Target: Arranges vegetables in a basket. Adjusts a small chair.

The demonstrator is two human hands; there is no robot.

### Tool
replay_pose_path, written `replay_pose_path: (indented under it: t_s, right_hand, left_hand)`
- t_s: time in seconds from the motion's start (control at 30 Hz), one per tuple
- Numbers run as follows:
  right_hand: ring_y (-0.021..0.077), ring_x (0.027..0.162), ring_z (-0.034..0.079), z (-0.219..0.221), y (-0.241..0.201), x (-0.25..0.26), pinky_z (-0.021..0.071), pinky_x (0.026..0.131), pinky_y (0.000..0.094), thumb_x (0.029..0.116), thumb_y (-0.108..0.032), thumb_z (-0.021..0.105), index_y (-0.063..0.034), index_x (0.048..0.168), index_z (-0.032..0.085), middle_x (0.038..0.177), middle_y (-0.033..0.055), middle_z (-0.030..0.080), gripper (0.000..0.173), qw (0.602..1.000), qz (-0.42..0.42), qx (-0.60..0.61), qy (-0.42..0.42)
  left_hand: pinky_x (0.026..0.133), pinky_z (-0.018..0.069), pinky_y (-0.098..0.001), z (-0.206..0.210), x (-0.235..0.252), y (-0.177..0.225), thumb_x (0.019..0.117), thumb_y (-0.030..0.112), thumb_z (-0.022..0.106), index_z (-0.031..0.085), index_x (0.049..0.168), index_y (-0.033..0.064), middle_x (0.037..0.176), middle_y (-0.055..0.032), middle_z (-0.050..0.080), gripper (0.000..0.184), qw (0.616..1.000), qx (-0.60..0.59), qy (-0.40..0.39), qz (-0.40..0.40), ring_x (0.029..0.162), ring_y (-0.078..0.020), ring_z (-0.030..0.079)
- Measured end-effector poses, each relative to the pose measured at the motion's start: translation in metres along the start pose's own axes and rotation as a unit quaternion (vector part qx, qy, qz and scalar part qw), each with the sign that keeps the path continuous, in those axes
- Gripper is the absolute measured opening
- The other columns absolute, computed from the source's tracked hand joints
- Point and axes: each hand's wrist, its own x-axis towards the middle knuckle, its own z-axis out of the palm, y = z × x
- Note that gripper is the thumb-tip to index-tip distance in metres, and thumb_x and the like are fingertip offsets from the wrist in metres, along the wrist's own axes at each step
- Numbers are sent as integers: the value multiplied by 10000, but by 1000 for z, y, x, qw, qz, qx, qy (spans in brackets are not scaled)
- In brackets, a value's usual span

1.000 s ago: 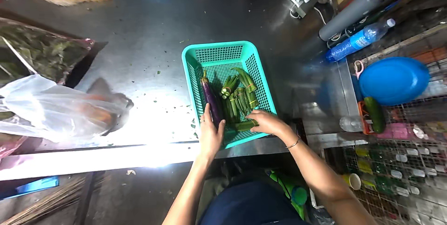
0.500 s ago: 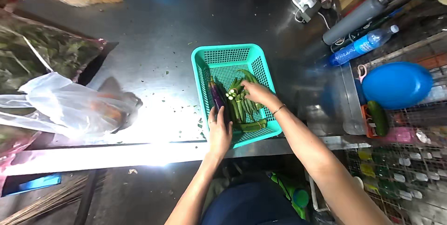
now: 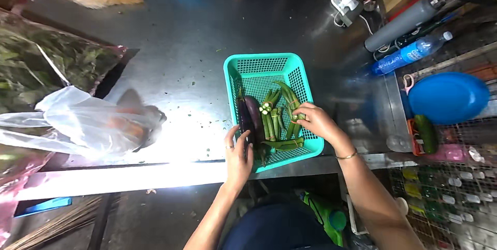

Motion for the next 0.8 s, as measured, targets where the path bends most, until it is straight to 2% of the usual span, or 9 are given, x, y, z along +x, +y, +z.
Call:
replay_pose_path:
  t_s: [0.17, 0.3, 0.37, 0.43, 0.5, 0.57, 0.63, 0.7, 0.8]
  right_hand:
    - [240, 919, 683, 5, -16, -32, 591, 823, 386, 989, -52, 645, -35, 1180, 731, 1243, 162, 657, 210, 998, 2, 7, 57]
    - [320, 1147, 667, 1, -35, -11, 542, 1007, 480, 999, 6, 597, -19, 1217, 724, 1300, 164, 654, 254, 998, 46, -48, -19]
    - [347, 1185, 651, 9, -42, 13, 527, 1017, 532, 992, -22, 617, -45, 1246, 721, 1325, 154, 652, 276, 991, 75, -96, -49]
    - [375, 1171, 645, 26, -49, 36, 532, 984, 570, 953, -34, 671, -74, 1226, 733, 1286, 158, 664, 282, 990, 48, -136, -1]
    - [396, 1248, 586, 49, -55, 57, 478, 1040, 594, 900, 35, 689, -118, 1267, 712, 1342, 152, 638, 398, 987, -17, -152, 51]
    - [398, 1327, 549, 68, -59, 74, 439, 1080, 603, 903, 45, 685, -138, 1334, 681, 1408, 154, 617, 468, 983, -55, -170, 41]
    - [355, 1260, 602, 82, -51, 84, 463, 1051, 563, 927, 36, 659, -114, 1244, 712, 1279, 125, 691, 355, 979, -78, -183, 39]
    - [324, 1231, 633, 80, -40, 79, 487, 1056, 533, 925, 43, 650, -90, 1150, 750, 1231, 105, 718, 280, 984, -88, -122, 97]
    - [279, 1273, 601, 55, -42, 46, 519, 1067, 436, 931, 14, 682, -56, 1249, 715, 1339, 144, 646, 328, 971, -39, 134, 194]
  left_hand:
    - [1054, 479, -474, -18, 2, -20, 953, 170, 592, 652, 1304, 65, 1496, -211, 474, 371, 1000, 18, -2, -23, 1307, -332, 535]
    - [1037, 503, -424, -21, 2, -29, 948, 140, 596, 643, 1302, 49, 1466, -210, 499, 369, 999, 13, -40, -30, 1317, -307, 534]
    - [997, 539, -383, -19, 2, -30, 942, 91, 599, 652, 1283, 42, 1439, -209, 519, 348, 998, 7, -52, -23, 1265, -283, 580]
    - [972, 554, -357, -19, 1, -31, 936, 68, 596, 659, 1270, 43, 1439, -207, 514, 341, 998, 5, -58, -20, 1232, -265, 600]
    - [968, 558, -358, -21, 1, -32, 945, 82, 608, 665, 1259, 52, 1448, -199, 507, 320, 997, 7, -66, -24, 1235, -259, 597]
    - [976, 555, -361, -23, 0, -36, 946, 104, 610, 670, 1254, 56, 1457, -196, 498, 317, 997, 9, -75, -23, 1254, -259, 585]
    - [990, 540, -371, -24, -3, -38, 947, 154, 608, 679, 1244, 83, 1455, -181, 505, 314, 997, 15, -77, -20, 1276, -257, 566]
    - [1023, 512, -391, -27, -5, -37, 950, 202, 602, 683, 1242, 110, 1456, -160, 510, 317, 998, 12, -66, -16, 1309, -258, 537]
    - [969, 547, -358, -31, -3, -22, 955, 184, 596, 688, 1230, 89, 1417, -150, 543, 305, 999, -30, -40, -15, 1243, -221, 584]
